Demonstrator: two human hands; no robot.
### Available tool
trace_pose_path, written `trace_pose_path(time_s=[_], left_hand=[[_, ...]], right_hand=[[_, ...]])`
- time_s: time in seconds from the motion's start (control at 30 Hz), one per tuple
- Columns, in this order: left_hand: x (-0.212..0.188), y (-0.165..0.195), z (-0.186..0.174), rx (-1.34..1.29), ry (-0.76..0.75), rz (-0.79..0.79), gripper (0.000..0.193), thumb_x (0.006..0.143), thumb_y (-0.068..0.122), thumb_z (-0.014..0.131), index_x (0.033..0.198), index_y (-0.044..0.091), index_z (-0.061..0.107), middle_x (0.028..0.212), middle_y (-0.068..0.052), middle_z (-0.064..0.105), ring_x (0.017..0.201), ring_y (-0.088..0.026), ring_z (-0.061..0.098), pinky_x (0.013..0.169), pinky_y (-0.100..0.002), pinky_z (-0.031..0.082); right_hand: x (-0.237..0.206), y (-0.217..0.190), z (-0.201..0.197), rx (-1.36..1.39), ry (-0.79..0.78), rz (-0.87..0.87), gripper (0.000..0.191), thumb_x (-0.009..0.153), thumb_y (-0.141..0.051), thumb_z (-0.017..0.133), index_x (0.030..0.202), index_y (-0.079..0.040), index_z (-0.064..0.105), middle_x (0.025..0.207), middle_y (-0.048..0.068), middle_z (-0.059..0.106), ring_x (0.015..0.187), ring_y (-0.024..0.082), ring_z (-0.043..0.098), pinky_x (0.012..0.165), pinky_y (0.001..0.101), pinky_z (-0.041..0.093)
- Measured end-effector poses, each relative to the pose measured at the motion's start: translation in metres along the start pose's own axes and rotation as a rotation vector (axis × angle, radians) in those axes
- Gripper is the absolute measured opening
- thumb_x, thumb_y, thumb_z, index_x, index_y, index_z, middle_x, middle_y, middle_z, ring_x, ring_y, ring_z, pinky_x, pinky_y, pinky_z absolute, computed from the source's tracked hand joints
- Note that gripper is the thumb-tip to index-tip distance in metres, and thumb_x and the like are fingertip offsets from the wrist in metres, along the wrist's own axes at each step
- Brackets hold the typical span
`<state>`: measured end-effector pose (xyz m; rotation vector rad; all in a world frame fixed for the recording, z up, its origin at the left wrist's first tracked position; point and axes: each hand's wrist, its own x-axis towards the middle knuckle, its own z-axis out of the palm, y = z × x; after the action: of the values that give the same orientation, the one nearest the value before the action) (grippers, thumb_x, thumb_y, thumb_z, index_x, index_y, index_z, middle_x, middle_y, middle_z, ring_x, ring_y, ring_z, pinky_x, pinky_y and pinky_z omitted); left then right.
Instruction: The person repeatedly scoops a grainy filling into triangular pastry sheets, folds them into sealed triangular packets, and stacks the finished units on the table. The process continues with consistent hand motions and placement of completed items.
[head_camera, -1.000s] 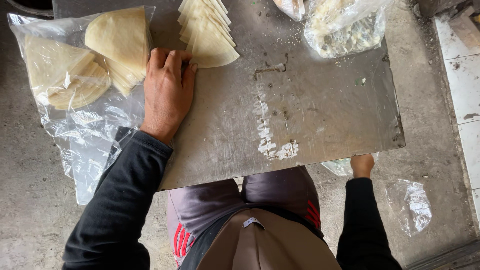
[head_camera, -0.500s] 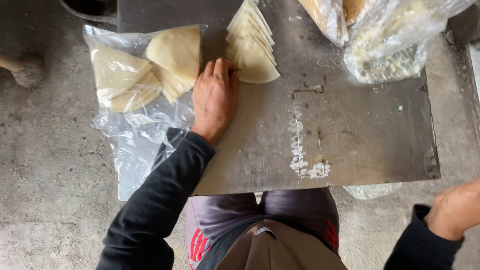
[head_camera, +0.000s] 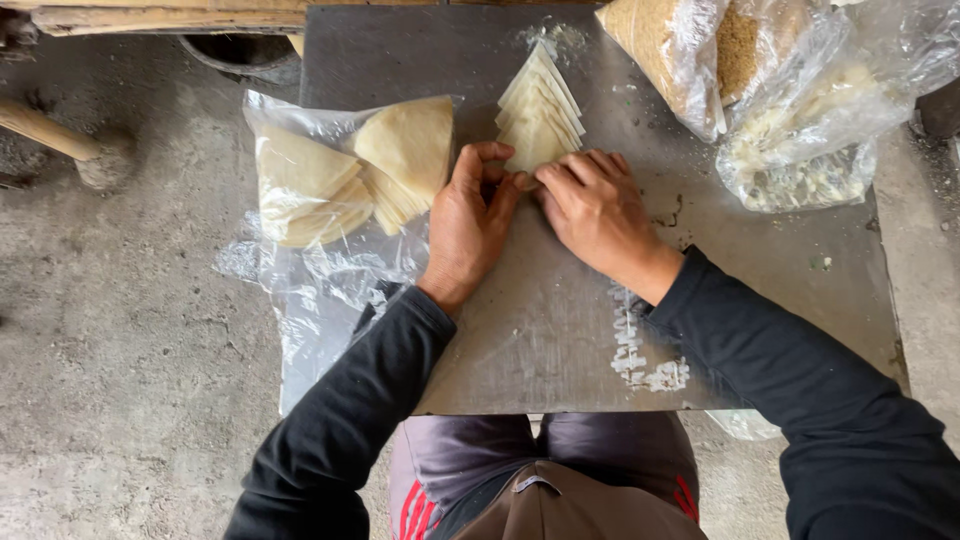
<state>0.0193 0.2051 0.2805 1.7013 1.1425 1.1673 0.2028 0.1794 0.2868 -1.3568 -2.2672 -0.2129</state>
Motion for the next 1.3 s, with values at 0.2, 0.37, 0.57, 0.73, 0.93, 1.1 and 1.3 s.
trace_pose_path(time_s=[0.2,0.37,0.57,0.73,0.93,1.1,1.3], left_hand=[[0.005,-0.003,-0.010,0.080,-0.015,0.028,0.022,0.104,0.013,0.062,0.123,0.005,0.057,0.098,-0.013,0.075,0.086,-0.025,0.075,0.073,-0.035,0.059],[0.003,0.001,-0.014,0.156,-0.045,0.105,0.023,0.104,0.012,0.058,0.125,0.004,0.056,0.104,-0.017,0.075,0.093,-0.031,0.076,0.076,-0.039,0.060],[-0.001,0.004,-0.010,-0.182,-0.243,-0.203,0.027,0.104,0.016,0.054,0.128,0.003,0.053,0.099,-0.015,0.075,0.088,-0.020,0.078,0.072,-0.031,0.065],[0.000,-0.001,-0.008,-0.366,-0.342,-0.390,0.032,0.104,0.020,0.056,0.128,0.000,0.051,0.095,-0.014,0.075,0.085,-0.014,0.076,0.075,-0.028,0.067],[-0.005,0.006,-0.004,-0.113,-0.340,-0.364,0.039,0.094,0.018,0.071,0.125,0.000,0.055,0.086,-0.013,0.075,0.074,-0.013,0.074,0.064,-0.027,0.061],[-0.005,0.007,-0.001,-0.110,-0.345,-0.276,0.038,0.090,0.010,0.075,0.122,0.000,0.056,0.089,-0.010,0.076,0.076,-0.010,0.074,0.065,-0.024,0.061],[-0.007,0.006,0.002,-0.071,-0.342,-0.262,0.032,0.090,0.006,0.073,0.119,0.001,0.058,0.091,-0.010,0.076,0.077,-0.011,0.074,0.067,-0.024,0.061]], right_hand=[[0.028,0.041,0.006,0.327,-0.014,0.308,0.009,0.108,-0.010,0.064,0.110,-0.001,0.067,0.088,0.011,0.071,0.069,0.018,0.065,0.058,0.0330,0.051],[0.058,0.083,-0.016,0.498,0.186,0.194,0.008,0.112,-0.005,0.064,0.111,0.001,0.068,0.097,0.009,0.073,0.083,0.013,0.066,0.070,0.0287,0.054],[0.030,0.058,-0.037,0.116,0.050,0.098,0.010,0.115,-0.008,0.063,0.118,-0.001,0.070,0.088,0.009,0.066,0.072,0.017,0.061,0.056,0.0291,0.049],[-0.025,0.000,-0.018,-0.078,0.019,-0.235,0.019,0.100,-0.006,0.062,0.117,0.002,0.067,0.101,0.011,0.067,0.089,0.022,0.065,0.075,0.0316,0.057],[-0.045,-0.008,-0.029,-0.097,-0.034,-0.213,0.023,0.089,-0.007,0.068,0.112,-0.001,0.070,0.099,0.009,0.066,0.089,0.024,0.064,0.082,0.0375,0.053],[-0.041,0.009,-0.031,-0.057,0.077,-0.271,0.029,0.096,-0.018,0.072,0.118,0.001,0.070,0.093,0.010,0.068,0.082,0.022,0.063,0.077,0.0354,0.050],[-0.047,0.091,-0.063,-0.246,0.198,0.174,0.016,0.106,-0.015,0.075,0.119,-0.006,0.071,0.096,0.011,0.067,0.087,0.025,0.063,0.081,0.0374,0.051]])
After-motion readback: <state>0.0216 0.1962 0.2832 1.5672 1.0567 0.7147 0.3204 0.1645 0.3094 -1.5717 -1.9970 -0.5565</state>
